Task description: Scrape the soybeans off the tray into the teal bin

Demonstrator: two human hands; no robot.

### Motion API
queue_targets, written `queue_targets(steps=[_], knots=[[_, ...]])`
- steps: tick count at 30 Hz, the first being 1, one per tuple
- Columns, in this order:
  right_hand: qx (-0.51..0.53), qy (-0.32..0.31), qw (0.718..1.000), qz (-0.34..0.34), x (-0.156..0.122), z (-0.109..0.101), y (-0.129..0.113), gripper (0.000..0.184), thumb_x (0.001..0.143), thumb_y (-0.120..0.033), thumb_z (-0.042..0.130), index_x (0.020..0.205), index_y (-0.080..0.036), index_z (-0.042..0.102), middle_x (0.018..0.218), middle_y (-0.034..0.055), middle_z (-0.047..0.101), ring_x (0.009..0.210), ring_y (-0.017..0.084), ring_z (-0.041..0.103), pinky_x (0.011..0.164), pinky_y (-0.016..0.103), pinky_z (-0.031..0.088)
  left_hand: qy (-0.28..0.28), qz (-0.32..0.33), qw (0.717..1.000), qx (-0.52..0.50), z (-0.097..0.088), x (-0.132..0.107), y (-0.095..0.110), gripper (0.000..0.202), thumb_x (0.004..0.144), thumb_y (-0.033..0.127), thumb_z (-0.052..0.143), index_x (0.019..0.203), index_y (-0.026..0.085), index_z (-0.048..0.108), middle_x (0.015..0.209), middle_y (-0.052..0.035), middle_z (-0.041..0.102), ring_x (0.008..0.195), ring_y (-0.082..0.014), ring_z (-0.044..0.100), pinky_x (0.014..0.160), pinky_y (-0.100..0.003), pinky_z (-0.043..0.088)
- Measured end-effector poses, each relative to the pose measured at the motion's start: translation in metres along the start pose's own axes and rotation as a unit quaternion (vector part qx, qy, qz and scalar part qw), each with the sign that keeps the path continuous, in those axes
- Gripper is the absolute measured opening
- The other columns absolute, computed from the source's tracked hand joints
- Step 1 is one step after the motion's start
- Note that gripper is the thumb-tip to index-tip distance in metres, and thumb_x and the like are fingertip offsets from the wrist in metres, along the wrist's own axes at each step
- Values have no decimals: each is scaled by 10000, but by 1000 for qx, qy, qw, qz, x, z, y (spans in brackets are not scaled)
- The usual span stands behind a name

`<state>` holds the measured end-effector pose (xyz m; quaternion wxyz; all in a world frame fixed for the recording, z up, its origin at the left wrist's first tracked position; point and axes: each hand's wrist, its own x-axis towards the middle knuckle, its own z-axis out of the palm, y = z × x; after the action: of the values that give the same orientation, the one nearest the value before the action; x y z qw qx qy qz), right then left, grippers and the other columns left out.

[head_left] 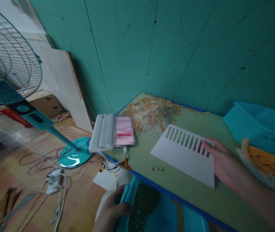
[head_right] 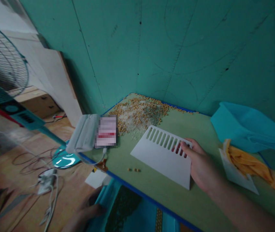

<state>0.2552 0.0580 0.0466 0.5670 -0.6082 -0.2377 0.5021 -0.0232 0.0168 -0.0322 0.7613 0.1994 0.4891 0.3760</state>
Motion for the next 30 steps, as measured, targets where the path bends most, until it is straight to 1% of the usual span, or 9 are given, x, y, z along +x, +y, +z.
queue_targets(steps=[4,7,10,14,18,21,25,27,30], knots=[[-6,45,999,5,-4,-17,-2,115,682,-251,580,771,-248,508,688,-20,623,618,151,574,531,258,468,-1,5,1000,5,1,-1,1,328,407,54,566,679,206,670,555,30,674,731,-240,615,501,-242,412],[-7,62,998,23,-11,-23,-2,132,662,-251,594,768,-247,514,691,-15,625,629,161,582,540,271,478,-6,4,1000,-5,2,2,1,328,399,49,560,669,201,671,528,28,670,706,-243,621,518,-258,425],[-5,61,998,17,-15,-21,-1,162,634,-233,616,757,-237,511,681,-8,621,645,175,592,568,293,489,-1,-5,1000,-10,2,4,0,338,398,45,562,677,201,673,527,30,671,699,-239,621,543,-266,434],[-13,34,999,6,-12,-18,0,187,631,-247,627,772,-236,505,680,-6,622,625,174,594,537,289,488,-1,-8,1000,-10,-2,4,0,349,404,62,573,709,202,669,608,15,693,796,-268,602,595,-296,441],[-20,12,1000,15,-11,-19,3,215,621,-277,642,780,-241,501,685,-6,633,612,175,596,496,271,475,-14,17,1000,7,-6,3,0,339,404,59,565,696,192,674,599,1,688,812,-276,594,597,-290,434],[-22,9,999,34,-18,-20,6,272,568,-300,676,768,-245,501,691,-7,641,632,183,601,498,266,473,-11,13,1000,12,-6,3,0,331,389,61,567,676,190,671,590,2,681,810,-272,589,586,-277,430],[-9,20,997,73,-31,-19,7,394,444,-311,731,757,-247,501,690,-5,644,646,211,607,479,278,477,17,-14,1000,4,-4,4,-1,342,388,67,570,690,201,659,603,17,675,798,-264,589,617,-294,439],[-2,28,995,92,-37,-18,7,434,409,-307,743,763,-247,499,718,4,647,655,223,609,484,292,483,19,1,1000,13,-3,5,-2,343,385,60,561,683,199,660,569,24,666,779,-257,592,597,-282,435],[5,36,993,112,-42,-16,6,456,414,-312,742,791,-252,494,774,26,651,674,239,613,502,318,492,1,16,1000,14,-4,5,-2,352,396,52,546,695,194,666,546,26,659,751,-247,597,552,-263,420]])
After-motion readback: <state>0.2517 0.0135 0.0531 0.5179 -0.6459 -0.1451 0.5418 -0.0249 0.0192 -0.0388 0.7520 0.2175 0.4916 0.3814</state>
